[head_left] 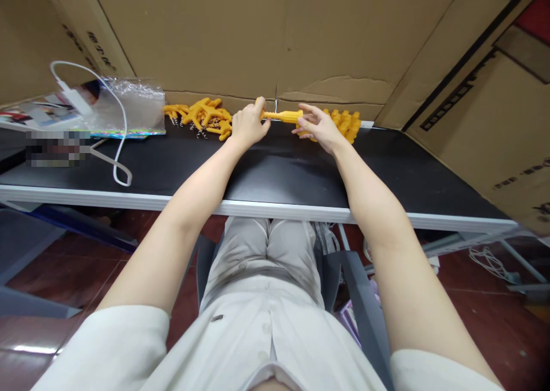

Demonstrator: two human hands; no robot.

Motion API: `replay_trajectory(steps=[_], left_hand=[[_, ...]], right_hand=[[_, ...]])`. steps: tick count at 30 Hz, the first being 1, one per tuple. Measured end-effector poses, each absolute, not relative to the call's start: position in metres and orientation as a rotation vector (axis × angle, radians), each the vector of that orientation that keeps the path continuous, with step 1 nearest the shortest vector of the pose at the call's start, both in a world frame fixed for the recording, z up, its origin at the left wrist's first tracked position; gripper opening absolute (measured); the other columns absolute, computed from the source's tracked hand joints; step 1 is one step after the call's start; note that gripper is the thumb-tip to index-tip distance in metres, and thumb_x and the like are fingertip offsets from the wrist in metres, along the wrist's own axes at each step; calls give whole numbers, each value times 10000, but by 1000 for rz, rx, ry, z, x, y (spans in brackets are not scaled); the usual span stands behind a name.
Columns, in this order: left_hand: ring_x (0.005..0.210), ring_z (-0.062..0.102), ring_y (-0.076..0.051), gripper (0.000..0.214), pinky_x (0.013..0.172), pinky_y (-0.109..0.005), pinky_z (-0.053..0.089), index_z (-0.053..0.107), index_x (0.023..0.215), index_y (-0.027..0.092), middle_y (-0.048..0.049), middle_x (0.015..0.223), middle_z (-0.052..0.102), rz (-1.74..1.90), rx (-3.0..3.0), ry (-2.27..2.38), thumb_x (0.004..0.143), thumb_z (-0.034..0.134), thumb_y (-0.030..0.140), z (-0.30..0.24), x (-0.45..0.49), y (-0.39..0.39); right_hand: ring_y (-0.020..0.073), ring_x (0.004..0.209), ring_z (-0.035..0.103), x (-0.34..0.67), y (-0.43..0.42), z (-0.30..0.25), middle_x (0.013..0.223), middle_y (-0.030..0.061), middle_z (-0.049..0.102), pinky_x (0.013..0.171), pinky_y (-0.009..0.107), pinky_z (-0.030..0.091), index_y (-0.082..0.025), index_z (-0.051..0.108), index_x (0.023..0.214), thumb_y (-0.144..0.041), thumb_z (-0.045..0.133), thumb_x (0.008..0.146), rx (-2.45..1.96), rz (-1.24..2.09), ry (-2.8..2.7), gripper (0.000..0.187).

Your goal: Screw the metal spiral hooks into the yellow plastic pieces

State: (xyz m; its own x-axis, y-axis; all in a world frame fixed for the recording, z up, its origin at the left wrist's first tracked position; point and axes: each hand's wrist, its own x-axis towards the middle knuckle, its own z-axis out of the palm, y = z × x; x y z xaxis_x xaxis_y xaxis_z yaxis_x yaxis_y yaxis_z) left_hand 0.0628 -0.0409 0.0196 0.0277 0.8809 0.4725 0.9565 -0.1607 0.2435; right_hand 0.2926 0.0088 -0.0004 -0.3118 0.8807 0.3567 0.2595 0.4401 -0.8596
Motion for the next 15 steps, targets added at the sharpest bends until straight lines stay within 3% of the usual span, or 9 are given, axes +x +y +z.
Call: replay_trajectory(steps=[5, 15], left_hand=[[1216, 677, -368, 483, 1052, -447, 501, 598, 1457, 275, -140, 1258, 723, -881, -2163, -1908, 983, 532, 340, 19, 60, -39], [1232, 674, -368, 499, 1070, -465, 498, 578, 1476, 293, -138, 1249, 712, -941, -2180, -1894, 978, 560, 310, 19, 61, -41]], right_hand=[[203, 939, 789, 294, 11, 0, 1214, 70, 738, 775, 317, 680, -291, 630, 1350, -659, 872, 809, -946, 850, -1819, 697], [178, 897, 788, 288, -11, 10, 1146, 78, 789, 786, 293, 672, -239, 674, 1207, -721, 859, 794, -949, 905, -1759, 661]])
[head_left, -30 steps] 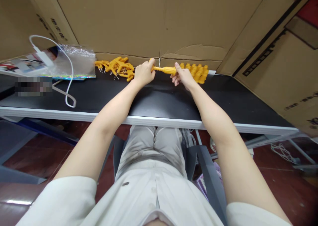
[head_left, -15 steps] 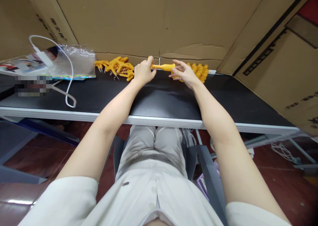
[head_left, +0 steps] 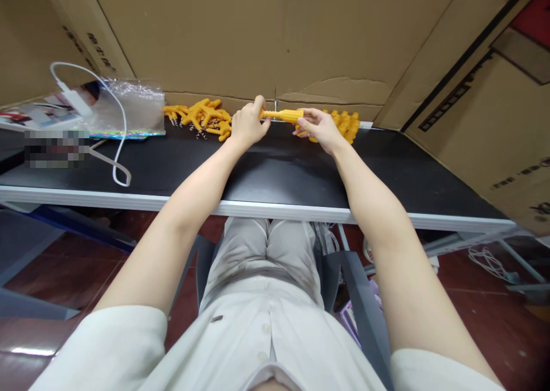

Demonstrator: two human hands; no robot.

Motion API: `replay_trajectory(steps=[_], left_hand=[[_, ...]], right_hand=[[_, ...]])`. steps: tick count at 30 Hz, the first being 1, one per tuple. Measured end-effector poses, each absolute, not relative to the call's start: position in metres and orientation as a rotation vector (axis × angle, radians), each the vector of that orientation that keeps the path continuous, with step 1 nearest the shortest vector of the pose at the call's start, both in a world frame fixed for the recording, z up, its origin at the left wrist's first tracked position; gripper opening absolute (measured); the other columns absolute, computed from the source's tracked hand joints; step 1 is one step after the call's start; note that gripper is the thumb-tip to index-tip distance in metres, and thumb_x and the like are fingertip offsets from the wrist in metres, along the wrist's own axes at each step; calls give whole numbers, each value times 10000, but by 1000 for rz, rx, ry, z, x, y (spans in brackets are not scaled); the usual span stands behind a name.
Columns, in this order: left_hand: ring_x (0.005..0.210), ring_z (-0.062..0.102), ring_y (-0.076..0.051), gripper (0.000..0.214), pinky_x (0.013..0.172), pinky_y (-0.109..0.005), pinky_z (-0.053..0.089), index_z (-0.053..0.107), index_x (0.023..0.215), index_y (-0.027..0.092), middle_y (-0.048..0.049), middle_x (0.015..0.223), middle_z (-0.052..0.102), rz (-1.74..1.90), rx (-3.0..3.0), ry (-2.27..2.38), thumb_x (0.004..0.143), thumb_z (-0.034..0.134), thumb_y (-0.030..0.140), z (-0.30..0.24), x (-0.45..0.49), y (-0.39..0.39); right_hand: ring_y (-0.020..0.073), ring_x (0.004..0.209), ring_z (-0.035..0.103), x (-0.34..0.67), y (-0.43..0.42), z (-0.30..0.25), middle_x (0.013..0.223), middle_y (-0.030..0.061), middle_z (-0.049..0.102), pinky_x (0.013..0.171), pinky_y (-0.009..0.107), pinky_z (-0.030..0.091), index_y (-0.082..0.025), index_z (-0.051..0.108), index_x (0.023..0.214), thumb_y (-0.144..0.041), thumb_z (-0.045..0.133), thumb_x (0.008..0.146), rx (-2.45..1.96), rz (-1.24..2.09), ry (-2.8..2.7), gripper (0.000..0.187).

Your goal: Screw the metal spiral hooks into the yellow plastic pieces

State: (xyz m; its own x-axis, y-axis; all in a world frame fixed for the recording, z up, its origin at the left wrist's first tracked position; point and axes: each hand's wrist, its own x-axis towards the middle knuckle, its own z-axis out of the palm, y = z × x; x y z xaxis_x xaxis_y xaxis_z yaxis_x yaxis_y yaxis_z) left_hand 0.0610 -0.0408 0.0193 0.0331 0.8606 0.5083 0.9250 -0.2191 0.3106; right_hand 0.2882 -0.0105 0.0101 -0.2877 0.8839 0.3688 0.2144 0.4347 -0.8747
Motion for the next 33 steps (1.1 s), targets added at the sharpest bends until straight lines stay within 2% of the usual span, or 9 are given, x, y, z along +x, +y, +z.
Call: replay_trajectory(steps=[5, 9, 13, 18, 21, 24, 28, 33], left_hand=[[1244, 670, -382, 493, 1072, -486, 499, 589, 1470, 270, -152, 1273, 710, -939, -2181, -1904, 978, 560, 287, 22, 63, -45], [1248, 669, -378, 494, 1076, -481, 495, 591, 1464, 282, -139, 1272, 714, -940, -2187, -1886, 971, 574, 289, 23, 66, -47], [1240, 671, -376, 478, 1070, -476, 495, 609, 1449, 272, -140, 1267, 713, -929, -2184, -1887, 973, 570, 296, 23, 68, -46], [1232, 670, -364, 481, 1060, -465, 499, 580, 1471, 299, -127, 1246, 719, -962, -2176, -1872, 991, 558, 320, 21, 67, -41], [1224, 675, -355, 468, 1050, -447, 502, 577, 1466, 298, -125, 1231, 724, -975, -2167, -1862, 999, 559, 328, 20, 65, -39], [1216, 679, -352, 455, 1044, -439, 506, 595, 1450, 291, -125, 1219, 725, -979, -2150, -1880, 997, 573, 335, 20, 64, -39], [1196, 683, -354, 456, 1041, -445, 512, 607, 1444, 290, -128, 1203, 729, -982, -2146, -1889, 992, 584, 345, 20, 64, -39], [1213, 677, -349, 462, 1034, -431, 512, 572, 1465, 312, -120, 1235, 726, -973, -2158, -1882, 1005, 568, 360, 20, 64, -40]], right_hand=[[169, 778, 781, 284, -9, 12, 919, 66, 787, 708, 269, 659, -205, 679, 1061, -782, 818, 795, -1000, 883, -1714, 651], [198, 680, 761, 280, -7, 10, 711, 55, 723, 635, 303, 661, -214, 681, 919, -938, 654, 789, -1071, 865, -1677, 737], [227, 610, 738, 278, 1, 5, 589, 49, 643, 600, 352, 660, -214, 733, 961, -1042, 474, 781, -1112, 879, -1655, 886], [223, 645, 759, 282, 5, 7, 743, 81, 727, 586, 326, 646, -207, 735, 1081, -1034, 493, 786, -1122, 949, -1676, 910], [196, 719, 786, 286, 1, 11, 1013, 99, 792, 596, 279, 638, -216, 704, 1186, -940, 631, 819, -1068, 964, -1694, 815], [169, 798, 798, 288, -4, 14, 1231, 86, 777, 661, 259, 650, -259, 654, 1337, -769, 794, 838, -987, 966, -1687, 728], [174, 836, 794, 288, -7, 16, 1227, 76, 779, 723, 291, 670, -273, 642, 1372, -648, 862, 838, -957, 956, -1708, 689], [181, 823, 785, 286, -9, 18, 1151, 85, 786, 735, 307, 669, -243, 676, 1276, -652, 887, 807, -953, 914, -1732, 657]])
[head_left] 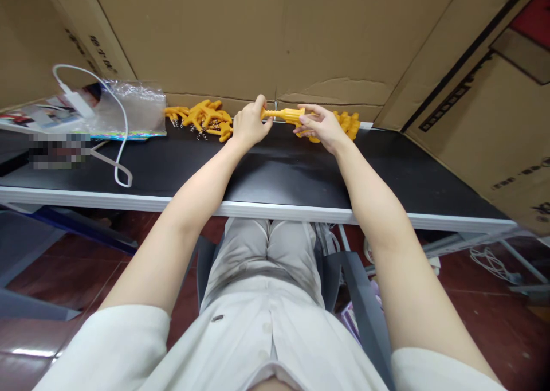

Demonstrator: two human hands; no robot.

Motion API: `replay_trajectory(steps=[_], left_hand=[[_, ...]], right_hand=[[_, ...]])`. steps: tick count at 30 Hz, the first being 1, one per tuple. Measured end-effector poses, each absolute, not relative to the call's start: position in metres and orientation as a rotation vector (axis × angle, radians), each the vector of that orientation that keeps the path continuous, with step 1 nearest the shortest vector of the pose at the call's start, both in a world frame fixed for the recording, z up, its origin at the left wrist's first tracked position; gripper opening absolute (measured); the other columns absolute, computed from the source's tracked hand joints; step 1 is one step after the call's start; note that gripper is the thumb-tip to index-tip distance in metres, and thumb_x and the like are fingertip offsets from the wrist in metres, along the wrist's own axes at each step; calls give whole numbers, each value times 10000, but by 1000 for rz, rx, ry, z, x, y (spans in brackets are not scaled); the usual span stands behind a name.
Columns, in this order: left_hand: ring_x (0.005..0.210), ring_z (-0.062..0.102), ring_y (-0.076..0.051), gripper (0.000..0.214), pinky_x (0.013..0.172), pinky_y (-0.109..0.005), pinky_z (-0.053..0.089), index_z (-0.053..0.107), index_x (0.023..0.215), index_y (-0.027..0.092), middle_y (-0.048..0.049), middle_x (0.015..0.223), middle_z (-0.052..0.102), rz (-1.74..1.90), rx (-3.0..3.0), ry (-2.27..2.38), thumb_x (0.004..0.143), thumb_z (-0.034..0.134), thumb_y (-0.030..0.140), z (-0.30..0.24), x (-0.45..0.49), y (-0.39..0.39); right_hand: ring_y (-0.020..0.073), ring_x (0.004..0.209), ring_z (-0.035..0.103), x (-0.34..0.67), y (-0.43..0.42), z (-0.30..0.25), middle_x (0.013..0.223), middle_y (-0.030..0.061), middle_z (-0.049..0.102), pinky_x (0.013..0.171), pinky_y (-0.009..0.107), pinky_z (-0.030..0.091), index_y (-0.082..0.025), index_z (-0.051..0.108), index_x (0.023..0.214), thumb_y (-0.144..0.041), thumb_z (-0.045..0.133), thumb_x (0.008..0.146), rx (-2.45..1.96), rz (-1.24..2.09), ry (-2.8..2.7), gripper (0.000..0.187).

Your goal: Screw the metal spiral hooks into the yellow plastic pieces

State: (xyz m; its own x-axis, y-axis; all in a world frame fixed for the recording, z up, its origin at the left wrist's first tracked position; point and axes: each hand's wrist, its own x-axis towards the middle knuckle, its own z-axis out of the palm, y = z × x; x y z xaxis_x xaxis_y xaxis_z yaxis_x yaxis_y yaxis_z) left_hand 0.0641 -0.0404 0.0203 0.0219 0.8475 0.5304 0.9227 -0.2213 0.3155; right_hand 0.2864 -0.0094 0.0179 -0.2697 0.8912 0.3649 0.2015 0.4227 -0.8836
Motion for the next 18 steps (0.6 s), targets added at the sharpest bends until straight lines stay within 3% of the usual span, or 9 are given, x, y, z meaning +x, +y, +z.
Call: replay_trajectory(steps=[10, 18], left_hand=[[1240, 674, -364, 466, 1047, -457, 507, 594, 1459, 278, -132, 1291, 714, -940, -2182, -1870, 1001, 566, 360, 20, 66, -43], [1215, 682, -372, 470, 1032, -464, 515, 596, 1460, 279, -137, 1279, 716, -930, -2182, -1882, 1002, 574, 382, 18, 66, -40]], right_hand=[[158, 681, 750, 278, -18, 21, 813, 52, 762, 619, 245, 613, -217, 640, 920, -862, 725, 812, -1055, 927, -1662, 659], [206, 692, 780, 280, -4, 15, 823, 96, 771, 666, 314, 646, -201, 678, 908, -979, 574, 799, -1112, 913, -1622, 793]])
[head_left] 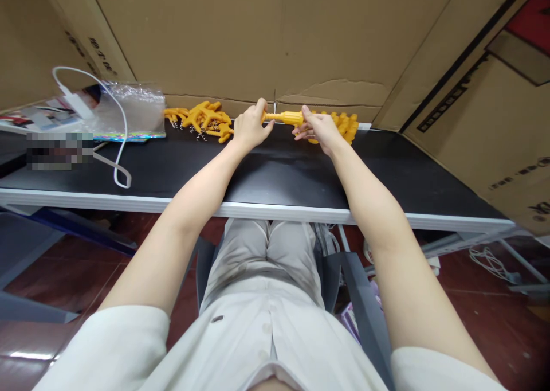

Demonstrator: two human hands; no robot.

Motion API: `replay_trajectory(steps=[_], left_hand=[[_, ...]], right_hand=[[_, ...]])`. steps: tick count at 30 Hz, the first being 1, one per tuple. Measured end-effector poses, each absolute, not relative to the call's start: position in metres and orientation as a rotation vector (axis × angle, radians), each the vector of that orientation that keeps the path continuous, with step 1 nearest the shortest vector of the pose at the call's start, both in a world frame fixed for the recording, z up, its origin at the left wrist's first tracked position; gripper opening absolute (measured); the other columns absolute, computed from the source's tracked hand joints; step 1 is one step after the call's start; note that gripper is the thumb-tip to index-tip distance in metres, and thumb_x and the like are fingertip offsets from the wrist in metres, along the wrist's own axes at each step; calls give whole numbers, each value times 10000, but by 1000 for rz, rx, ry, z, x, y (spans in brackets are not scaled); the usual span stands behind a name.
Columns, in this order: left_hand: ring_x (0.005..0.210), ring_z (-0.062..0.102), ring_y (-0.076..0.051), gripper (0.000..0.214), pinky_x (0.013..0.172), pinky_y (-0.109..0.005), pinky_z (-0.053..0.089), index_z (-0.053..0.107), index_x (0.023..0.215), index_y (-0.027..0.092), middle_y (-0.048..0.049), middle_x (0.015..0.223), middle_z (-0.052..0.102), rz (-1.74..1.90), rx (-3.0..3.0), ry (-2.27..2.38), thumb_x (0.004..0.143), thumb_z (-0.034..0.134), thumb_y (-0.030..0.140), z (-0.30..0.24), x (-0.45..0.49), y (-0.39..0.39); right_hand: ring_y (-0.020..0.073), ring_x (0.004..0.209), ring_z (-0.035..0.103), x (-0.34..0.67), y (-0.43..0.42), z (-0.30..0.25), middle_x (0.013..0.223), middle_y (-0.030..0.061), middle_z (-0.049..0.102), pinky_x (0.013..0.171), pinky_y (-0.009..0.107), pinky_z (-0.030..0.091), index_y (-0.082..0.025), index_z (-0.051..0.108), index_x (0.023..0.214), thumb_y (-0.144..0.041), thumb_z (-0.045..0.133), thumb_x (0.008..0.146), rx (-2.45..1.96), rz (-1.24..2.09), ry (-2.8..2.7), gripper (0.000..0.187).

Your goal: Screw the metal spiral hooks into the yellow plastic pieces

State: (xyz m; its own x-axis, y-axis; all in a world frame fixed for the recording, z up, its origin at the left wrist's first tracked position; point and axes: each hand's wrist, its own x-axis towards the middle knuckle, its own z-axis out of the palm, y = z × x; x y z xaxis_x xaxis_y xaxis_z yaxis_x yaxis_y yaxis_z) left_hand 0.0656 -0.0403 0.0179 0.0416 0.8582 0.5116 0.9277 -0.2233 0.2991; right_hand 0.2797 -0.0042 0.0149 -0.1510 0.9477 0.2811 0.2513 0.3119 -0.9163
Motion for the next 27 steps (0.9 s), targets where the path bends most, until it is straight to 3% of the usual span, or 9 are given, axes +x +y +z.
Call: replay_trajectory(steps=[5, 10, 27], left_hand=[[1237, 679, -357, 493, 1055, -445, 504, 585, 1476, 296, -118, 1260, 716, -949, -2169, -1894, 985, 601, 344, 16, 63, -38], [1234, 685, -353, 480, 1056, -433, 506, 592, 1465, 281, -121, 1272, 718, -935, -2146, -1929, 989, 602, 337, 17, 63, -39], [1265, 673, -346, 483, 1067, -430, 509, 595, 1477, 281, -109, 1309, 717, -918, -2168, -1903, 1000, 579, 356, 17, 64, -39]], right_hand=[[266, 886, 827, 288, 5, 15, 1025, 119, 786, 760, 346, 649, -187, 729, 1129, -993, 562, 801, -1077, 863, -1612, 886], [264, 1040, 805, 291, 4, 14, 1270, 100, 764, 889, 381, 638, -239, 691, 1321, -824, 818, 757, -1002, 843, -1712, 822], [167, 863, 797, 282, -6, 16, 1080, 65, 793, 837, 292, 650, -200, 736, 1161, -595, 834, 891, -1079, 853, -1608, 488]])
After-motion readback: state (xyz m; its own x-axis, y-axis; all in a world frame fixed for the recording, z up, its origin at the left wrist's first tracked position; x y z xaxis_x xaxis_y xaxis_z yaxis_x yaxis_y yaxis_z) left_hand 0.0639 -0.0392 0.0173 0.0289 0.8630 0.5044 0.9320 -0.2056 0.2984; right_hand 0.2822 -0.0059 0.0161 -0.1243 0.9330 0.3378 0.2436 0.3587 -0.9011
